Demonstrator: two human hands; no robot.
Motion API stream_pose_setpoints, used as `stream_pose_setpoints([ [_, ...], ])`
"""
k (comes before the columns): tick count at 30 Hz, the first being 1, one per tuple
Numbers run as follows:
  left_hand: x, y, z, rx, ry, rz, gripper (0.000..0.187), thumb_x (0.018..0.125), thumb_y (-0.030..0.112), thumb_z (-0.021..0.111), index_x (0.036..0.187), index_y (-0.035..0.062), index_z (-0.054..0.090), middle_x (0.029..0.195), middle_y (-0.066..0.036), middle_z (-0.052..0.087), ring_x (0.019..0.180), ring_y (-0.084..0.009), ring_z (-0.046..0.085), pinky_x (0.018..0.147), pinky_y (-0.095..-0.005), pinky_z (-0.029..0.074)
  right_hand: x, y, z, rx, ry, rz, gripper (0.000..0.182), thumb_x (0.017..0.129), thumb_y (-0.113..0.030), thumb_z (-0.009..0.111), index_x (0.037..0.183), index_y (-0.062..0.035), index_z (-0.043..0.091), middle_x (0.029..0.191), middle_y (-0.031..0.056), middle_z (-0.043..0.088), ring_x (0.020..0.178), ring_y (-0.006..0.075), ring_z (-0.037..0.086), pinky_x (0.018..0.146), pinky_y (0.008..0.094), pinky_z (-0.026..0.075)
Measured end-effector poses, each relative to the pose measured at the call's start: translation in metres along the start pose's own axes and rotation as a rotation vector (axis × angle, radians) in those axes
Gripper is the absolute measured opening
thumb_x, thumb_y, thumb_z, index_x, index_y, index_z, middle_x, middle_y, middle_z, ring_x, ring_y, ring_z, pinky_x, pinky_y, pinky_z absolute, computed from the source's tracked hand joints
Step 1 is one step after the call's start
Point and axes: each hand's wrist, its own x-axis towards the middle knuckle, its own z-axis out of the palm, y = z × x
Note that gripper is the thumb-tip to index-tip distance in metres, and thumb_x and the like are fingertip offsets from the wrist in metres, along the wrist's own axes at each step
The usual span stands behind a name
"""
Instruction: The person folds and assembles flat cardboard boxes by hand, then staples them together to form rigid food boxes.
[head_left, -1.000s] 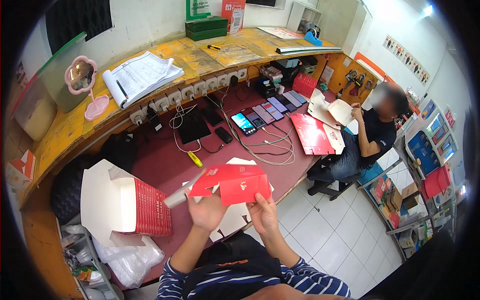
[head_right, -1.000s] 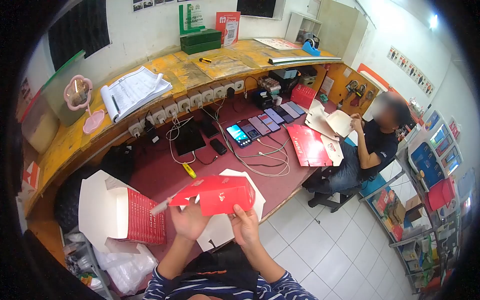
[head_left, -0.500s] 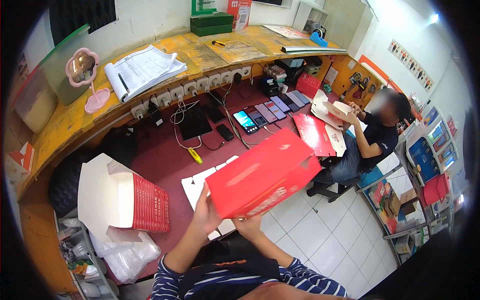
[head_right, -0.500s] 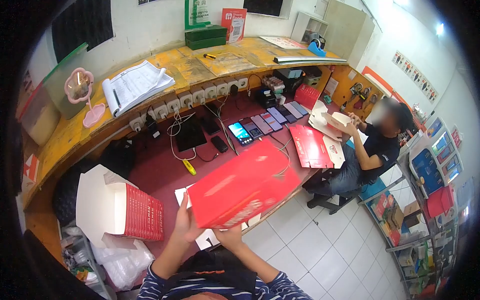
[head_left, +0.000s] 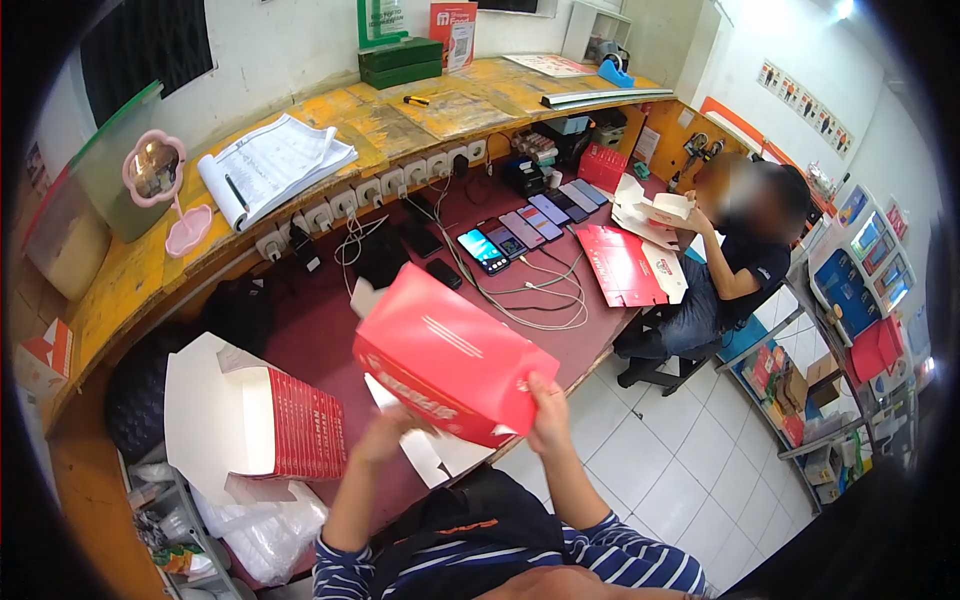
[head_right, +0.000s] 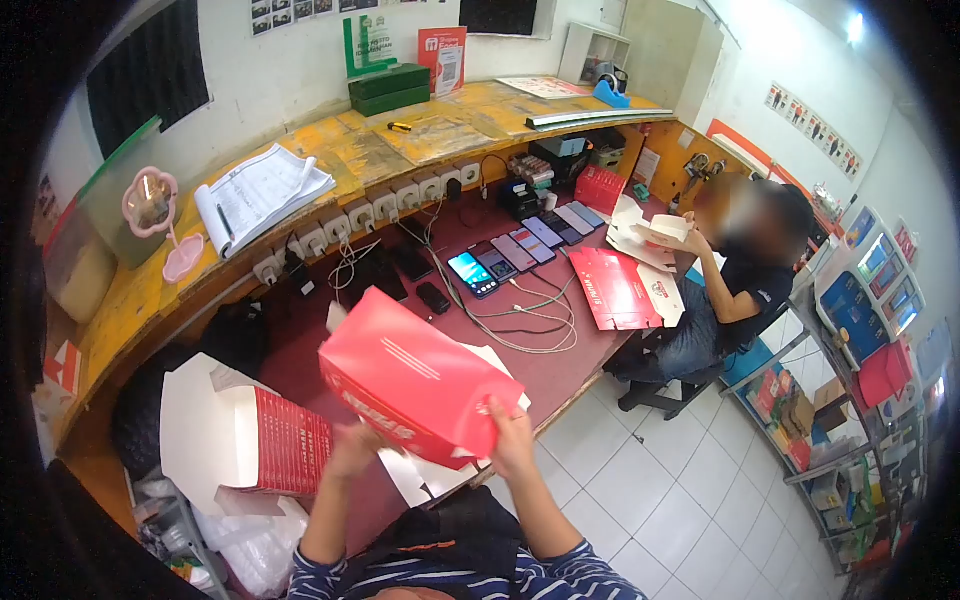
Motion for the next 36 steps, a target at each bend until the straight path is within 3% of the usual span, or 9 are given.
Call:
stream_pose_setpoints([
  [3, 0.023, 0.009, 0.090, -0.402, 0.533, 0.034, 0.037, 0.089, 0.034, 0.028, 0.112, 0.0090, 0.043, 0.079, 0.000, 0.053, 0.070, -0.0125, 0.050, 0.065, -0.0290, 0.042, -0.007, 0.014, 0.017, 0.036, 0.011, -0.083, 0.019, 0.081, -0.013, 0.054, 0.094, 0.0008, 0.053, 0.087, 0.0059, 0.059, 0.076, 0.0118, 0.056, 0.069, 0.0263, 0.045],
  [9, 0.038, -0.002, 0.087, -1.169, -0.066, 0.403, 0.037, 0.089, 0.036, 0.025, 0.102, 0.0089, 0.046, 0.071, -0.003, 0.050, 0.051, -0.0131, 0.044, 0.044, -0.0274, 0.035, -0.016, 0.021, 0.053, -0.378, 0.262, -0.622, 0.017, 0.075, -0.007, 0.062, 0.087, 0.0009, 0.054, 0.084, 0.0054, 0.058, 0.074, 0.0119, 0.056, 0.067, 0.0246, 0.044],
  [11, 0.038, -0.003, 0.089, -0.286, 0.644, 0.249, 0.039, 0.085, 0.033, 0.043, 0.108, 0.0013, 0.044, 0.084, -0.006, 0.054, 0.060, -0.0102, 0.047, 0.052, -0.0213, 0.037, -0.018, 0.021, 0.057, -0.402, 0.190, -0.618, 0.018, 0.074, -0.007, 0.062, 0.088, 0.0010, 0.055, 0.084, 0.0059, 0.058, 0.074, 0.0120, 0.056, 0.068, 0.0243, 0.045],
  [15, 0.042, 0.002, 0.088, 0.750, 0.792, 0.530, 0.045, 0.069, 0.013, 0.067, 0.105, -0.0007, 0.046, 0.092, -0.006, 0.055, 0.069, -0.0129, 0.052, 0.059, -0.0226, 0.041, -0.018, 0.015, 0.065, -0.438, -0.112, -0.479, 0.022, 0.075, -0.008, 0.061, 0.094, 0.0007, 0.055, 0.084, 0.0046, 0.059, 0.073, 0.0118, 0.056, 0.067, 0.0238, 0.045],
  [19, 0.035, 0.019, 0.085, 0.081, 0.846, 0.506, 0.034, 0.072, 0.008, 0.061, 0.101, -0.0011, 0.047, 0.091, -0.009, 0.054, 0.065, -0.0127, 0.054, 0.055, -0.0227, 0.044, -0.003, 0.010, 0.043, -0.316, 0.034, -0.068, 0.025, 0.079, -0.014, 0.057, 0.101, -0.0014, 0.053, 0.087, 0.0022, 0.058, 0.075, 0.0094, 0.055, 0.065, 0.0212, 0.044],
  [24, 0.013, 0.025, 0.054, 0.441, 0.811, 0.304, 0.018, 0.076, 0.005, 0.056, 0.093, -0.0008, 0.052, 0.079, -0.007, 0.056, 0.061, -0.0114, 0.054, 0.055, -0.0239, 0.043, 0.015, -0.028, 0.018, 0.284, -0.218, 0.383, 0.022, 0.080, -0.008, 0.054, 0.101, -0.0041, 0.051, 0.091, 0.0033, 0.057, 0.081, 0.0088, 0.054, 0.065, 0.0216, 0.044],
  [31, 0.052, 0.015, 0.100, 0.333, 0.932, 0.510, 0.018, 0.081, 0.004, 0.049, 0.098, -0.0018, 0.046, 0.076, -0.007, 0.056, 0.052, -0.0124, 0.054, 0.047, -0.0227, 0.045, -0.010, 0.045, 0.069, -0.248, 0.127, -0.469, 0.022, 0.077, -0.010, 0.060, 0.096, -0.0069, 0.049, 0.079, 0.0012, 0.053, 0.069, 0.0100, 0.050, 0.065, 0.0233, 0.042],
  [33, 0.054, 0.004, 0.101, 0.254, 0.882, 0.498, 0.017, 0.084, 0.007, 0.046, 0.099, -0.0015, 0.044, 0.077, -0.009, 0.057, 0.054, -0.0133, 0.054, 0.045, -0.0231, 0.044, -0.014, 0.047, 0.066, 0.169, 0.027, 0.056, 0.017, 0.077, -0.009, 0.058, 0.090, -0.0106, 0.047, 0.074, 0.0008, 0.052, 0.057, 0.0086, 0.048, 0.046, 0.0189, 0.036],
  [36, 0.044, 0.019, 0.094, 0.160, 0.823, 0.404, 0.017, 0.086, 0.014, 0.043, 0.097, 0.0018, 0.047, 0.082, -0.008, 0.057, 0.064, -0.0136, 0.056, 0.051, -0.0234, 0.043, 0.000, 0.033, 0.067, 0.124, 0.011, 0.055, 0.018, 0.075, -0.007, 0.059, 0.088, -0.0122, 0.048, 0.071, -0.0033, 0.050, 0.059, 0.0058, 0.046, 0.045, 0.0184, 0.033],
])
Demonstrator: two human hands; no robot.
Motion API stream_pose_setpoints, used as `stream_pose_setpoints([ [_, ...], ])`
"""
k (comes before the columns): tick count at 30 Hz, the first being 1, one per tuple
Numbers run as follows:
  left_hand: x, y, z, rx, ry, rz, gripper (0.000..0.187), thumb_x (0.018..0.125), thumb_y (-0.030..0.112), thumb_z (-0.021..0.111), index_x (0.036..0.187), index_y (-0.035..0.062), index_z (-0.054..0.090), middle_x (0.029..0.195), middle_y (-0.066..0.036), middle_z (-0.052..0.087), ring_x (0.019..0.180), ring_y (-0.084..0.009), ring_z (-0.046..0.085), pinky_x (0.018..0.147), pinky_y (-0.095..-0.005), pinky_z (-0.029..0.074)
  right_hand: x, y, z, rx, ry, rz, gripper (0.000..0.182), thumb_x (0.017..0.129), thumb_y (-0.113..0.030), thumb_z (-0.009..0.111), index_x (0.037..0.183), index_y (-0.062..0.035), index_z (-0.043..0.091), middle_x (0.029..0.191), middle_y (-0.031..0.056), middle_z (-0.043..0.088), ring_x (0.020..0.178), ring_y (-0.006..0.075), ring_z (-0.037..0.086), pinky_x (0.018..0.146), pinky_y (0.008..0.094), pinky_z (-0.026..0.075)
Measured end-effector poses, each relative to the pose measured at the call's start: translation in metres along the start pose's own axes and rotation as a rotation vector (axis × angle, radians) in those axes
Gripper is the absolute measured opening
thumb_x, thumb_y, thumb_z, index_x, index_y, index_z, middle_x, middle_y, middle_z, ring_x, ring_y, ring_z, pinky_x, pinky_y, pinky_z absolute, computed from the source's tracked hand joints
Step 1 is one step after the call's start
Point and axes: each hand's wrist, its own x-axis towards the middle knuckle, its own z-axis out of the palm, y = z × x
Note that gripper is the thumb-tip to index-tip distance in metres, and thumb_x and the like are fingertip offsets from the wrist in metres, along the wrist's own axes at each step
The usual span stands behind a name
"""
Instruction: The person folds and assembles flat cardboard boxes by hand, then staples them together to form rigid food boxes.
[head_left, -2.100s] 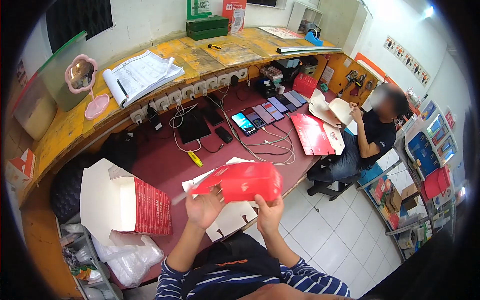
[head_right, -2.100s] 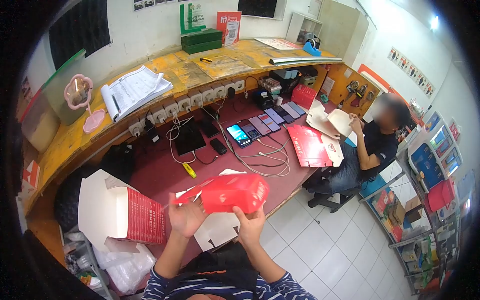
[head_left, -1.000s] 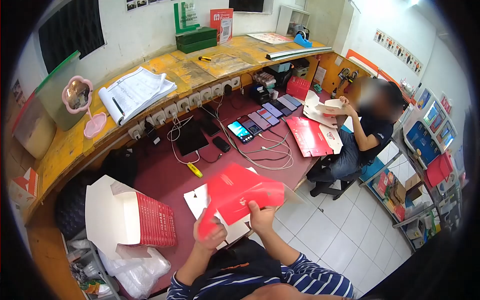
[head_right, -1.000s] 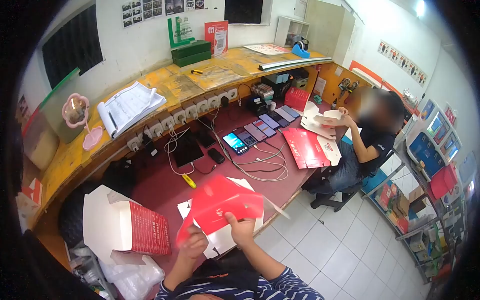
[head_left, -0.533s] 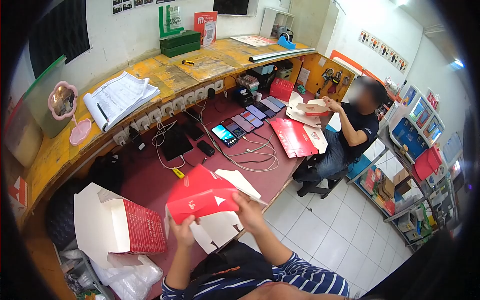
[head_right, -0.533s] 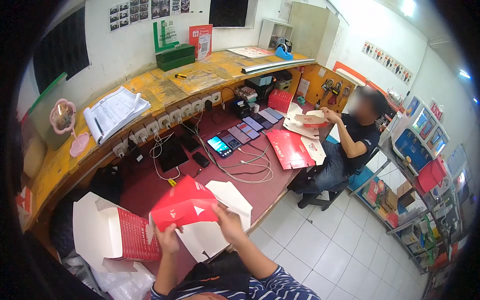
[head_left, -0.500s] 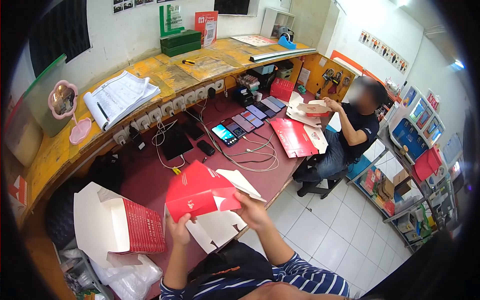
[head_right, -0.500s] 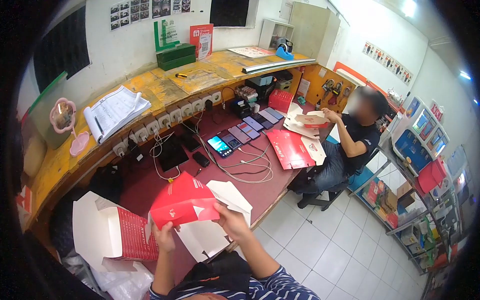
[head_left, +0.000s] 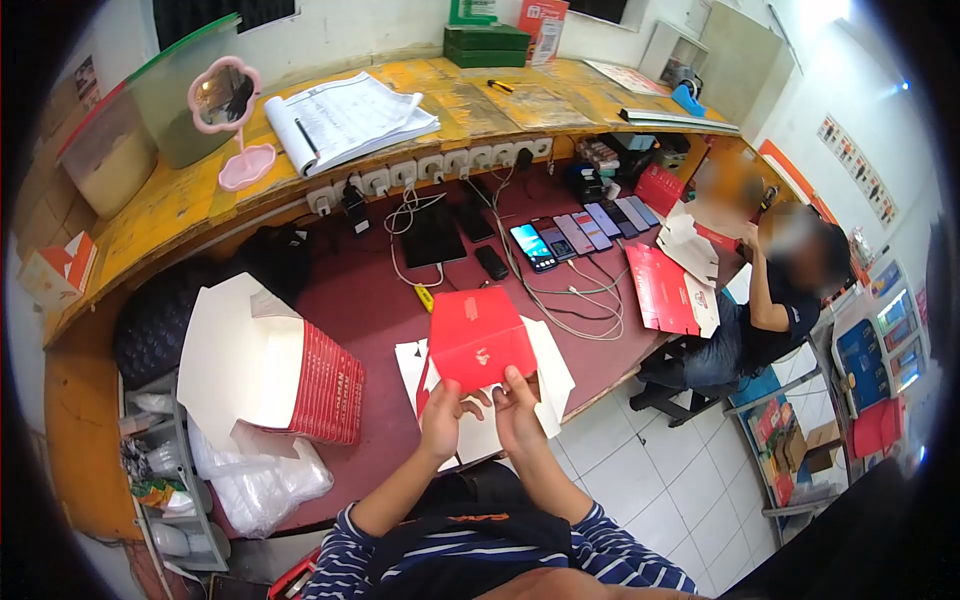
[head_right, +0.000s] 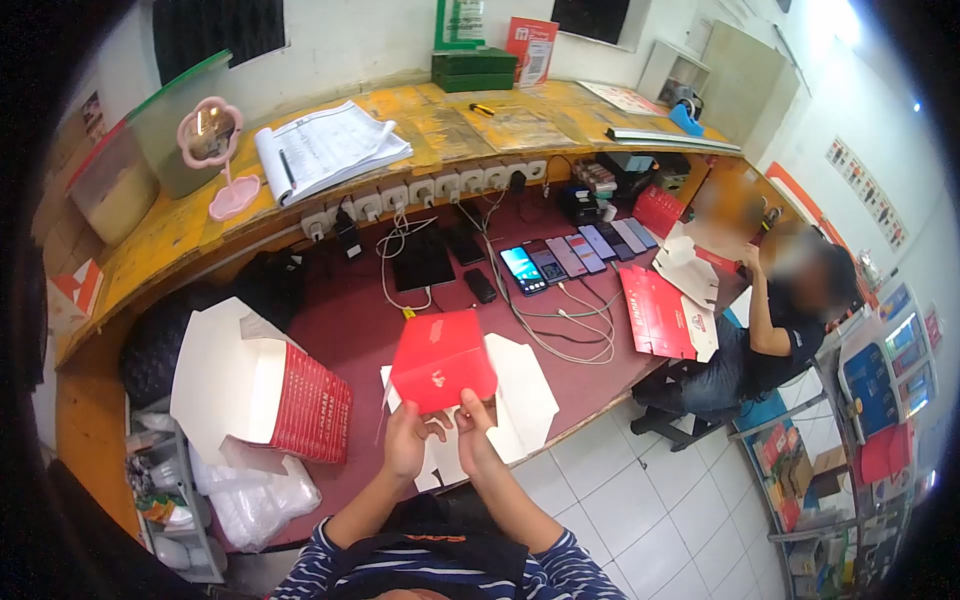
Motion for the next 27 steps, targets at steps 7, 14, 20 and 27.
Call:
stream_pose_setpoints([
  [7, -0.008, -0.009, -0.026, -0.358, 0.275, -0.399, 0.009, 0.082, 0.017, 0.052, 0.084, 0.0079, 0.054, 0.068, 0.000, 0.053, 0.056, -0.0056, 0.046, 0.050, -0.0212, 0.036, -0.003, 0.008, 0.000, -0.292, 0.102, -0.354, 0.036, 0.073, -0.002, 0.059, 0.106, -0.0076, 0.047, 0.099, 0.0038, 0.053, 0.089, 0.0132, 0.049, 0.079, 0.0256, 0.039],
  [14, -0.013, -0.015, -0.012, -0.147, 0.594, -0.205, 0.020, 0.074, 0.015, 0.064, 0.060, 0.0032, 0.054, 0.046, 0.003, 0.044, 0.041, -0.0030, 0.037, 0.039, -0.0183, 0.030, -0.028, 0.038, 0.007, 0.050, -0.094, -0.122, 0.051, 0.076, 0.001, 0.055, 0.120, -0.0084, 0.032, 0.113, 0.0067, 0.044, 0.103, 0.0184, 0.043, 0.090, 0.0334, 0.036],
  [20, -0.019, 0.054, -0.034, 1.194, 0.053, -0.114, 0.044, 0.060, 0.021, 0.071, 0.093, -0.0001, 0.050, 0.077, -0.014, 0.057, 0.061, -0.0236, 0.055, 0.053, -0.0298, 0.043, 0.010, 0.028, -0.018, -1.310, -0.426, -0.375, 0.031, 0.079, -0.021, 0.057, 0.105, -0.0058, 0.048, 0.100, 0.0095, 0.051, 0.093, 0.0159, 0.047, 0.081, 0.0299, 0.036],
  [27, -0.038, 0.068, -0.092, -0.003, 0.452, -0.129, 0.049, 0.076, 0.014, 0.057, 0.115, 0.0025, 0.029, 0.110, -0.015, 0.044, 0.100, -0.0229, 0.048, 0.067, -0.0317, 0.050, -0.024, 0.022, 0.103, -1.749, -1.129, -0.689, 0.038, 0.068, -0.028, 0.064, 0.097, -0.0049, 0.054, 0.083, 0.0076, 0.057, 0.086, 0.0239, 0.052, 0.077, 0.0359, 0.037],
])
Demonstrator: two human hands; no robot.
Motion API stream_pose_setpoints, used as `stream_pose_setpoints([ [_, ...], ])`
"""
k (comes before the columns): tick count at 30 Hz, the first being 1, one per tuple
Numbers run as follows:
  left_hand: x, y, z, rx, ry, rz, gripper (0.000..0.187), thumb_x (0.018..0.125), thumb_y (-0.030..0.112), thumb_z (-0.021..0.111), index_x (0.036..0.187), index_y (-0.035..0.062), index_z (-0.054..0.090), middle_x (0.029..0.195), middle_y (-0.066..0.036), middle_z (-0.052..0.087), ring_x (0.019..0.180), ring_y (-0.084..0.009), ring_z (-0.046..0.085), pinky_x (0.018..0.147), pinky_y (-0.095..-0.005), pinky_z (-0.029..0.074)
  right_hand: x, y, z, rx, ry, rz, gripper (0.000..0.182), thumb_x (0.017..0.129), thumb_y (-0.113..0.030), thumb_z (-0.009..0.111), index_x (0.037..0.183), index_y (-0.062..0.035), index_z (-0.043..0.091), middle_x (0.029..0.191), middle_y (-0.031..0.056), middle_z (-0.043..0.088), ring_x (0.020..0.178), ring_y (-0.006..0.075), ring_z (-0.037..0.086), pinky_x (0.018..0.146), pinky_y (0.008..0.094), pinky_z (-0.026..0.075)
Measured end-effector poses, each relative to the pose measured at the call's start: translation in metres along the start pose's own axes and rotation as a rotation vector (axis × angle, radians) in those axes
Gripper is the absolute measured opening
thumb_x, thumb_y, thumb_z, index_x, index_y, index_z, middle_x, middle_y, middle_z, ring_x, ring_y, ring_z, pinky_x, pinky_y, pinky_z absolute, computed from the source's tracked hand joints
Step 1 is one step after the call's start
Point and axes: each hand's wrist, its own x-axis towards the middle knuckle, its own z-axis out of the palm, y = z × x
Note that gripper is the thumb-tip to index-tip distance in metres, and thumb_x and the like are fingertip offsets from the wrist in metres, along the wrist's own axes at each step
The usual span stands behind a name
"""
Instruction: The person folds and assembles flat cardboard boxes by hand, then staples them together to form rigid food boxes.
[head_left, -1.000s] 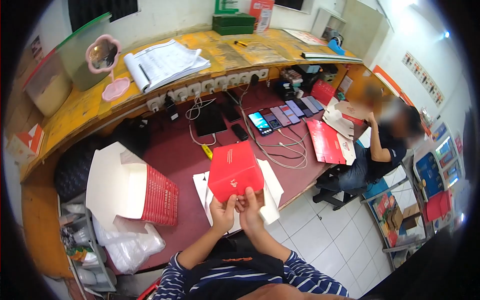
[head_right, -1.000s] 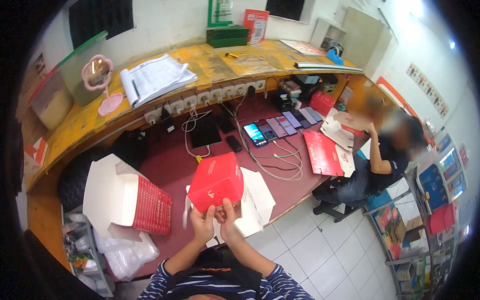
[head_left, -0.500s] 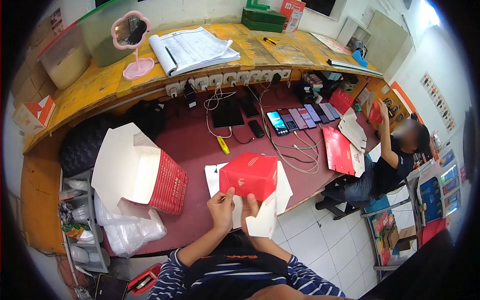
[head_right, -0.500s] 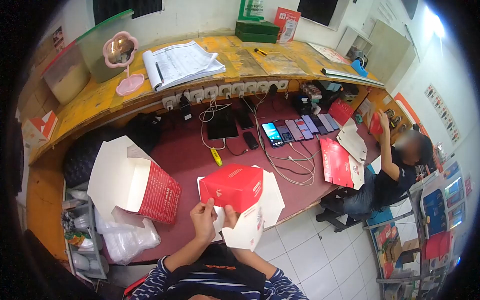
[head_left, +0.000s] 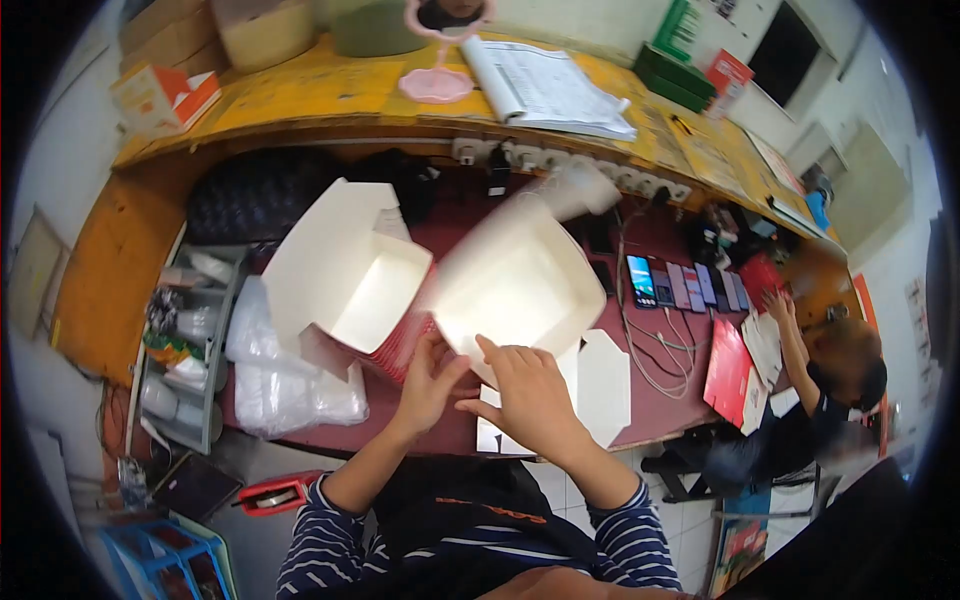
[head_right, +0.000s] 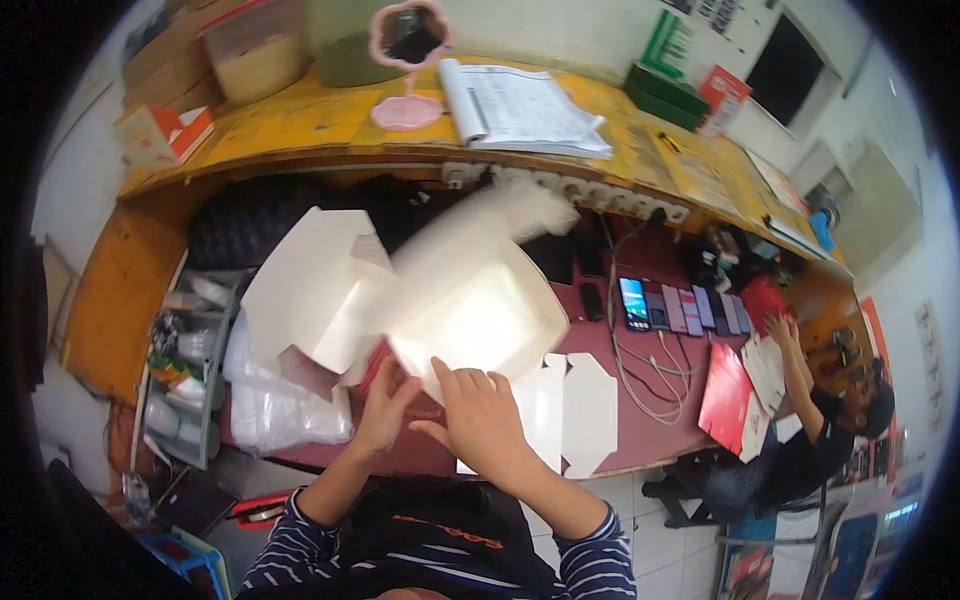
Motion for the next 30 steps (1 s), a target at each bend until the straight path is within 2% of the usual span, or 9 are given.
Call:
stream_pose_setpoints([
  [2, -0.017, 0.016, -0.014, -0.132, 0.038, 0.105, 0.051, 0.079, 0.016, 0.056, 0.116, 0.0031, 0.024, 0.112, -0.012, 0.040, 0.099, -0.0207, 0.047, 0.065, -0.0290, 0.052, 0.018, -0.005, 0.011, -0.197, -0.123, -0.245, 0.022, 0.069, -0.025, 0.061, 0.080, -0.0056, 0.057, 0.077, 0.0059, 0.057, 0.079, 0.0217, 0.054, 0.076, 0.0344, 0.037],
  [5, -0.030, 0.019, -0.054, -0.038, 0.066, 0.390, 0.044, 0.076, 0.015, 0.058, 0.111, 0.0016, 0.034, 0.108, -0.012, 0.043, 0.087, -0.0186, 0.054, 0.059, -0.0268, 0.051, 0.059, -0.021, 0.018, -0.103, -0.271, -0.510, 0.016, 0.071, -0.022, 0.058, 0.073, -0.0061, 0.056, 0.074, 0.0057, 0.056, 0.073, 0.0222, 0.054, 0.073, 0.0332, 0.038],
  [7, -0.034, 0.026, -0.083, 0.999, 0.250, 0.510, 0.030, 0.072, 0.012, 0.061, 0.097, 0.0009, 0.048, 0.098, -0.012, 0.050, 0.070, -0.0206, 0.058, 0.052, -0.0266, 0.048, 0.084, -0.034, 0.025, -0.027, -0.348, -0.558, 0.016, 0.072, -0.021, 0.057, 0.071, -0.0052, 0.056, 0.072, 0.0074, 0.056, 0.070, 0.0237, 0.055, 0.070, 0.0334, 0.040],
  [10, -0.026, 0.010, -0.113, 1.465, 0.379, 0.718, 0.020, 0.067, 0.010, 0.062, 0.084, 0.0021, 0.056, 0.087, -0.012, 0.053, 0.062, -0.0236, 0.056, 0.049, -0.0284, 0.045, 0.111, -0.045, 0.045, 0.138, -0.443, -0.599, 0.021, 0.073, -0.022, 0.056, 0.067, -0.0019, 0.056, 0.065, 0.0128, 0.056, 0.066, 0.0292, 0.055, 0.063, 0.0359, 0.043],
  [17, -0.014, 0.017, -0.117, 1.360, 0.364, 0.943, 0.013, 0.062, 0.000, 0.059, 0.074, 0.0035, 0.060, 0.070, -0.006, 0.057, 0.052, -0.0213, 0.053, 0.046, -0.0290, 0.042, 0.131, -0.051, 0.084, -0.062, -0.537, -0.449, 0.026, 0.075, -0.024, 0.055, 0.064, -0.0001, 0.057, 0.063, 0.0163, 0.056, 0.060, 0.0314, 0.056, 0.055, 0.0380, 0.045],
  [19, -0.014, 0.020, -0.122, 1.356, 0.334, 0.942, 0.012, 0.062, 0.000, 0.060, 0.074, 0.0036, 0.060, 0.069, -0.006, 0.056, 0.051, -0.0206, 0.053, 0.044, -0.0285, 0.042, 0.124, -0.047, 0.102, -0.057, -0.328, -0.541, 0.015, 0.066, -0.015, 0.057, 0.060, -0.0015, 0.056, 0.059, 0.0154, 0.056, 0.056, 0.0278, 0.058, 0.048, 0.0343, 0.046],
  [23, -0.010, 0.025, -0.132, 1.395, 0.193, 0.975, 0.012, 0.063, 0.003, 0.058, 0.075, 0.0048, 0.060, 0.066, -0.002, 0.054, 0.050, -0.0177, 0.053, 0.044, -0.0271, 0.042, 0.115, -0.046, 0.120, -0.062, -0.251, -0.546, 0.011, 0.062, -0.012, 0.056, 0.058, -0.0028, 0.056, 0.057, 0.0134, 0.055, 0.053, 0.0267, 0.057, 0.048, 0.0338, 0.046],
  [26, -0.008, 0.029, -0.139, 1.386, 0.104, 0.907, 0.013, 0.063, 0.003, 0.057, 0.076, 0.0063, 0.060, 0.067, -0.003, 0.054, 0.052, -0.0180, 0.054, 0.045, -0.0273, 0.043, 0.112, -0.048, 0.118, -0.170, -0.314, -0.582, 0.011, 0.064, -0.013, 0.055, 0.060, -0.0024, 0.056, 0.058, 0.0137, 0.056, 0.055, 0.0264, 0.058, 0.049, 0.0333, 0.046],
  [30, -0.006, 0.021, -0.128, 1.293, 0.165, 0.893, 0.012, 0.059, 0.002, 0.060, 0.070, 0.0049, 0.057, 0.067, -0.007, 0.054, 0.052, -0.0209, 0.053, 0.043, -0.0296, 0.041, 0.142, -0.055, 0.104, -0.178, -0.642, -0.527, 0.011, 0.066, -0.012, 0.053, 0.064, -0.0017, 0.057, 0.061, 0.0143, 0.058, 0.057, 0.0260, 0.059, 0.049, 0.0327, 0.047],
])
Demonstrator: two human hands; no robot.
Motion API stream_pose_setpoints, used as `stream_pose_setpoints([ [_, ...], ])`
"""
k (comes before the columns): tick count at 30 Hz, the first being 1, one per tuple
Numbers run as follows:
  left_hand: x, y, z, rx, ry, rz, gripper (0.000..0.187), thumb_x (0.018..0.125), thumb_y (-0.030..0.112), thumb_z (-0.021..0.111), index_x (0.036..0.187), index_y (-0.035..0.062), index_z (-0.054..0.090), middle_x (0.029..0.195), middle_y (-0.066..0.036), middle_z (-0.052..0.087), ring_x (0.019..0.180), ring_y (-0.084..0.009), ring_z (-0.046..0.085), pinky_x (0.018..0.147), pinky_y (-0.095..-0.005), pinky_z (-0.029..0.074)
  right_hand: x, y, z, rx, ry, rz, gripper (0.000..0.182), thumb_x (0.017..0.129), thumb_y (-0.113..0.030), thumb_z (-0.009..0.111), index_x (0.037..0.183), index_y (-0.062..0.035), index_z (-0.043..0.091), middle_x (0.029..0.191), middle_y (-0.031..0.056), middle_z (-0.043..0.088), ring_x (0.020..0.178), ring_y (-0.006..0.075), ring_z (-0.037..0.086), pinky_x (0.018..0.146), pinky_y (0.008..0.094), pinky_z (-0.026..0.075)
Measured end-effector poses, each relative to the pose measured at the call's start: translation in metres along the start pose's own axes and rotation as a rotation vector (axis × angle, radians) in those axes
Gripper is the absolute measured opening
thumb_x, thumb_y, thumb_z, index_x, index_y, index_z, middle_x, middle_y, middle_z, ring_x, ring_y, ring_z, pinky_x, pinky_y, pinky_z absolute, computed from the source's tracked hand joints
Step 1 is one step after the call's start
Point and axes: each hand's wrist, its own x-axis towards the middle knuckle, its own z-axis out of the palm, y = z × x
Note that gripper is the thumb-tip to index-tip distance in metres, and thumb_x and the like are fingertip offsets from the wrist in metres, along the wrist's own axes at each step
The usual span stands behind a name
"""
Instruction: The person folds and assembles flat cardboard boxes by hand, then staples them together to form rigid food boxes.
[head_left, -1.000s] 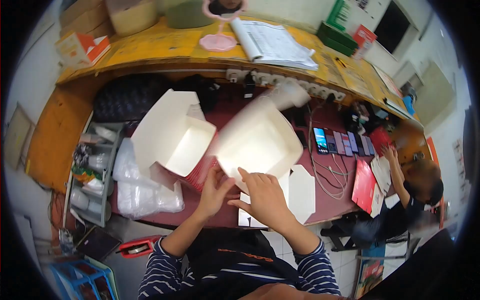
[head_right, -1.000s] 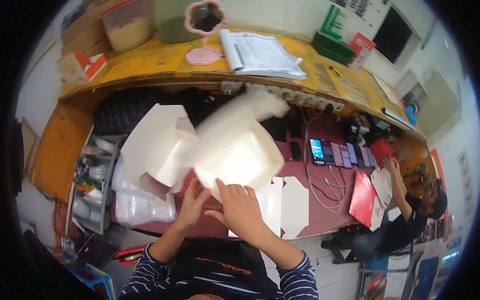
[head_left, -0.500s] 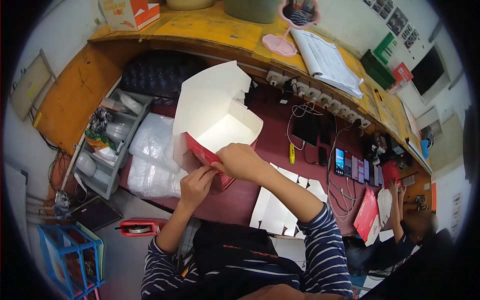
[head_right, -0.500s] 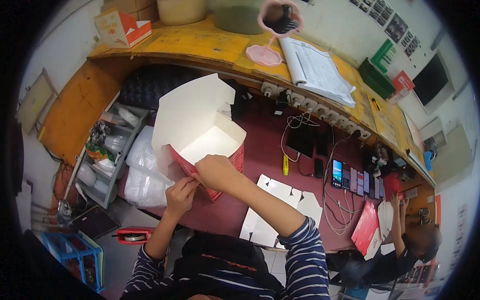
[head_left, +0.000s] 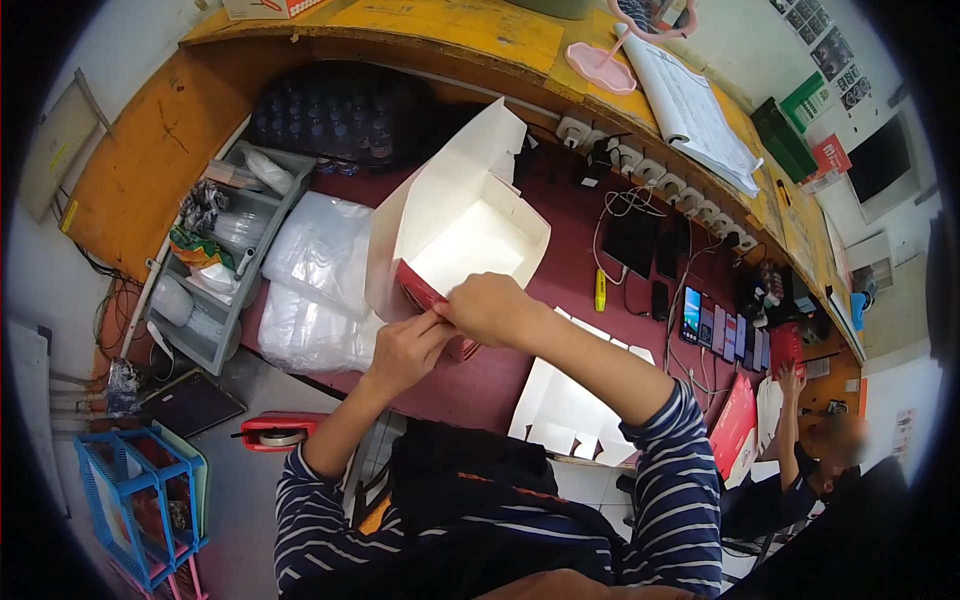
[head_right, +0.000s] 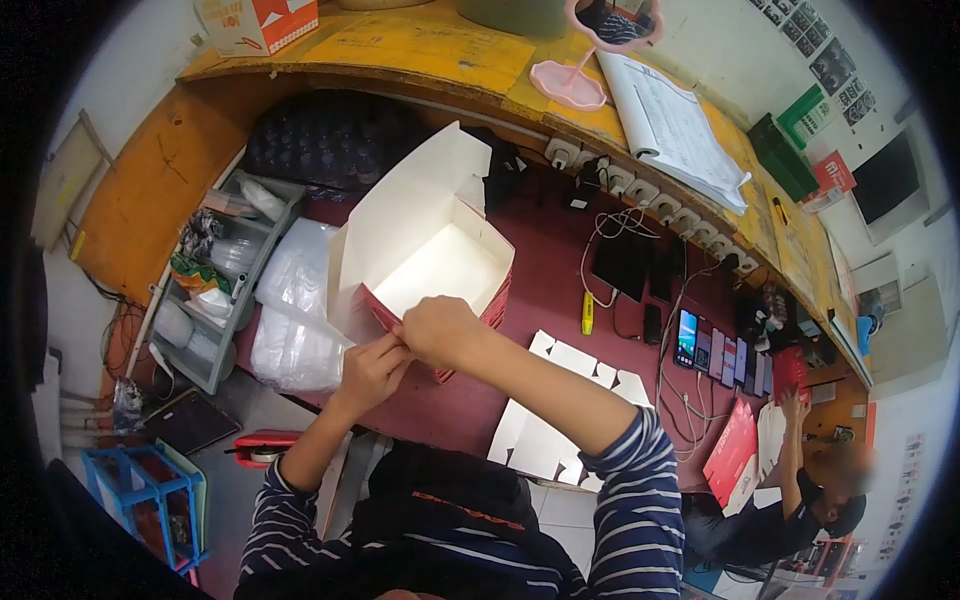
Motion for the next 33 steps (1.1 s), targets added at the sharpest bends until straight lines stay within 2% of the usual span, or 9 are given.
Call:
stream_pose_setpoints([
  [6, -0.012, -0.008, -0.004, 0.260, -0.139, 0.005, 0.017, 0.065, 0.007, 0.056, 0.083, 0.0085, 0.058, 0.082, -0.005, 0.054, 0.062, -0.0199, 0.054, 0.048, -0.0293, 0.044, 0.023, -0.023, 0.008, 0.024, 0.276, 0.134, 0.009, 0.065, -0.011, 0.054, 0.063, -0.0039, 0.059, 0.063, 0.0121, 0.059, 0.059, 0.0250, 0.060, 0.049, 0.0322, 0.048],
  [8, -0.012, -0.022, 0.000, 0.510, -0.050, -0.143, 0.025, 0.066, 0.007, 0.055, 0.091, 0.0077, 0.056, 0.087, -0.007, 0.054, 0.064, -0.0204, 0.054, 0.048, -0.0293, 0.044, 0.019, -0.030, -0.009, -0.071, 0.047, 0.148, 0.009, 0.065, -0.011, 0.056, 0.067, -0.0034, 0.061, 0.064, 0.0107, 0.059, 0.062, 0.0231, 0.061, 0.049, 0.0305, 0.048],
  [21, -0.010, -0.010, 0.023, 0.509, -0.042, -0.262, 0.021, 0.070, 0.012, 0.059, 0.090, 0.0066, 0.055, 0.098, -0.007, 0.053, 0.047, -0.0214, 0.053, 0.039, -0.0275, 0.043, 0.038, 0.001, 0.024, 0.112, -0.010, 0.286, 0.016, 0.068, -0.016, 0.056, 0.075, -0.0036, 0.063, 0.072, 0.0112, 0.062, 0.069, 0.0232, 0.062, 0.056, 0.0317, 0.050],
  [23, -0.012, -0.010, 0.029, 0.470, 0.016, -0.238, 0.020, 0.071, 0.011, 0.058, 0.090, 0.0054, 0.055, 0.096, -0.008, 0.053, 0.050, -0.0216, 0.054, 0.040, -0.0269, 0.044, 0.044, 0.023, 0.020, 0.132, -0.237, 0.099, 0.026, 0.074, -0.026, 0.053, 0.074, -0.0015, 0.062, 0.069, 0.0148, 0.060, 0.065, 0.0277, 0.060, 0.054, 0.0347, 0.049],
  [25, -0.013, -0.008, 0.033, 0.432, 0.072, -0.208, 0.019, 0.072, 0.010, 0.057, 0.090, 0.0042, 0.054, 0.095, -0.008, 0.053, 0.053, -0.0218, 0.055, 0.042, -0.0263, 0.044, 0.046, 0.045, 0.002, 0.359, -0.369, 0.200, 0.032, 0.075, -0.032, 0.053, 0.076, -0.0014, 0.062, 0.074, 0.0153, 0.061, 0.069, 0.0276, 0.060, 0.057, 0.0345, 0.049],
  [26, -0.015, -0.002, 0.037, 0.344, 0.080, -0.221, 0.024, 0.072, 0.010, 0.057, 0.094, 0.0025, 0.051, 0.099, -0.012, 0.050, 0.067, -0.0267, 0.055, 0.053, -0.0301, 0.045, 0.045, 0.057, -0.007, 0.592, -0.509, 0.280, 0.039, 0.076, -0.039, 0.052, 0.078, -0.0013, 0.061, 0.078, 0.0158, 0.061, 0.073, 0.0276, 0.060, 0.060, 0.0343, 0.048],
  [30, -0.020, 0.006, 0.051, 0.260, 0.134, -0.105, 0.040, 0.071, 0.017, 0.061, 0.103, -0.0003, 0.044, 0.113, -0.023, 0.037, 0.104, -0.0394, 0.039, 0.081, -0.0426, 0.038, 0.041, 0.109, -0.029, -0.161, 0.365, 0.661, 0.055, 0.073, -0.051, 0.052, 0.097, -0.0019, 0.057, 0.088, 0.0143, 0.060, 0.089, 0.0251, 0.056, 0.073, 0.0415, 0.044],
  [31, -0.026, -0.001, 0.058, 0.298, 0.105, -0.084, 0.056, 0.067, 0.030, 0.066, 0.105, 0.0009, 0.039, 0.121, -0.024, 0.027, 0.112, -0.0422, 0.027, 0.089, -0.0513, 0.027, 0.043, 0.126, -0.022, -0.157, 0.378, 0.685, 0.055, 0.073, -0.051, 0.052, 0.097, -0.0019, 0.057, 0.088, 0.0143, 0.060, 0.089, 0.0251, 0.056, 0.073, 0.0415, 0.044],
  [33, -0.016, 0.000, 0.059, 0.289, 0.137, -0.025, 0.062, 0.063, 0.037, 0.068, 0.105, 0.0033, 0.036, 0.121, -0.022, 0.028, 0.112, -0.0411, 0.027, 0.090, -0.0513, 0.027, 0.041, 0.150, -0.020, 0.137, -0.054, 0.623, 0.056, 0.073, -0.054, 0.050, 0.093, -0.0032, 0.060, 0.095, 0.0162, 0.057, 0.094, 0.0270, 0.053, 0.076, 0.0373, 0.043],
])
